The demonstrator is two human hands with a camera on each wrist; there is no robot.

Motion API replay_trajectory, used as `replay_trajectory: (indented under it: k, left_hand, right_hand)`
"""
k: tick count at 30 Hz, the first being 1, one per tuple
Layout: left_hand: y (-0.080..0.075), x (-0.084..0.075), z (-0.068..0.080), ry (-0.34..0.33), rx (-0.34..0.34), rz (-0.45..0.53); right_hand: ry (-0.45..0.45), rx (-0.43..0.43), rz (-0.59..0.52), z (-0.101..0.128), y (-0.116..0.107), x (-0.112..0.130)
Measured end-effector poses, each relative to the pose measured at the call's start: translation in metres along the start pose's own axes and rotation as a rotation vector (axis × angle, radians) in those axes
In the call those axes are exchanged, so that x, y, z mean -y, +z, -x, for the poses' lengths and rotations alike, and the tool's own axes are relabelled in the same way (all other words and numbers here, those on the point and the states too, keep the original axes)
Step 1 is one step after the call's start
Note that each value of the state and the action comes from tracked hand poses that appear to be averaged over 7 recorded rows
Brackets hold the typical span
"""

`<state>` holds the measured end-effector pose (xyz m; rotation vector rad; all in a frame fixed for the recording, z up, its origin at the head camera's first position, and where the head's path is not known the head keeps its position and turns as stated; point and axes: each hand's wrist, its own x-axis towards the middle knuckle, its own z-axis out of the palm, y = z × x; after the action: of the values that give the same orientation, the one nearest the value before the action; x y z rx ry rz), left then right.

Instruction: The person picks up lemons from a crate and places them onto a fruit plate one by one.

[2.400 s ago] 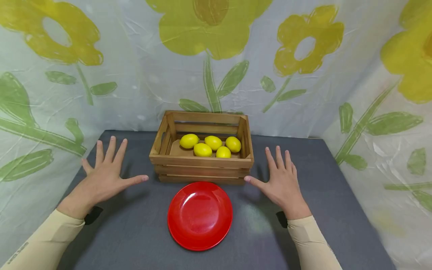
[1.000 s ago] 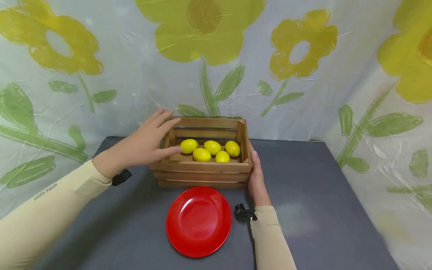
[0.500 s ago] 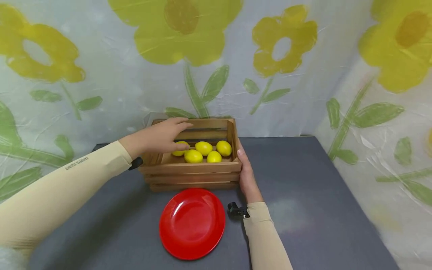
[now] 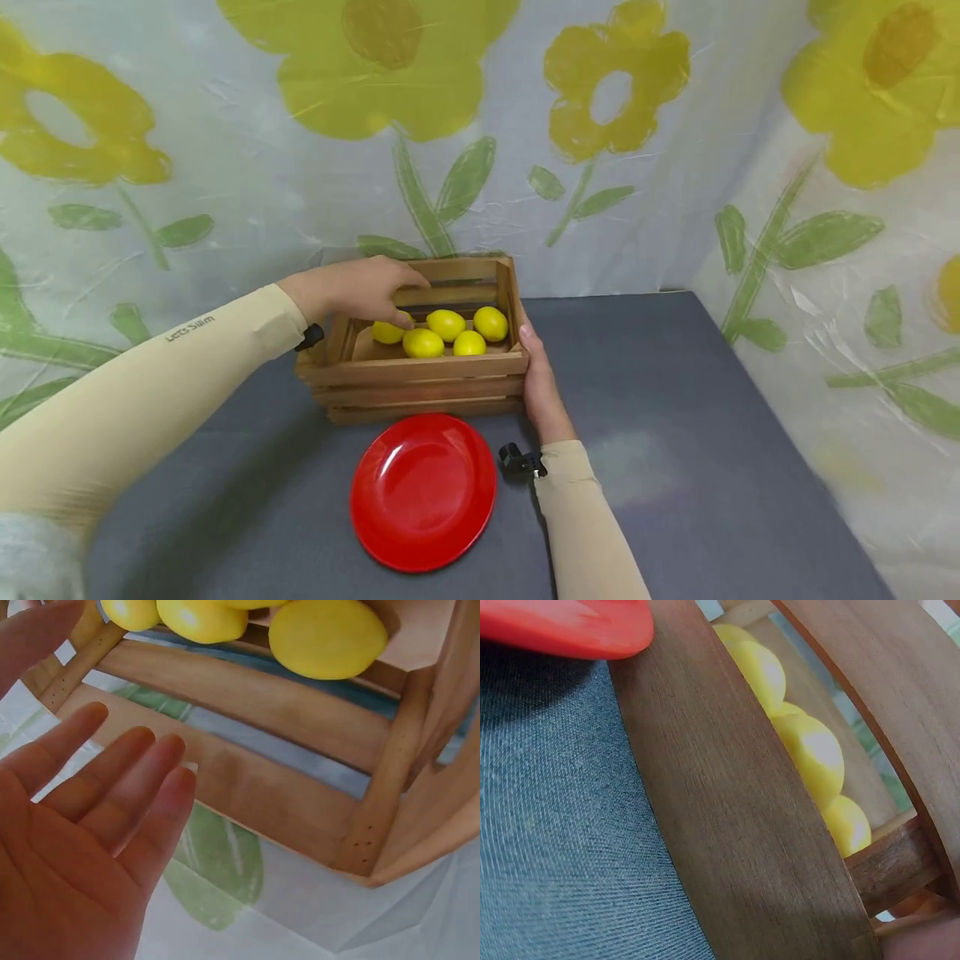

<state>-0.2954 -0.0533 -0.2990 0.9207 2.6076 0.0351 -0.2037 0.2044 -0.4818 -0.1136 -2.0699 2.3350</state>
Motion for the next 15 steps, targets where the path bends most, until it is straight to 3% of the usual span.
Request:
replay_trajectory:
  k: [5, 12, 15]
  left_hand:
    - [-0.002, -0.004, -0.010, 0.015, 0.031, -0.005]
    - [0.009, -0.018, -0.029, 0.150, 0.055, -0.024]
    - [0.015, -0.023, -0.035, 0.177, 0.084, -0.002]
  right_hand:
    - [-0.005, 0.004, -0.002, 0.003, 0.005, -0.001]
    - [0.003, -0.007, -0.045, 0.010, 0.016, 0.001]
    - [0.012, -0.009, -0.056, 0.012, 0.021, 0.002]
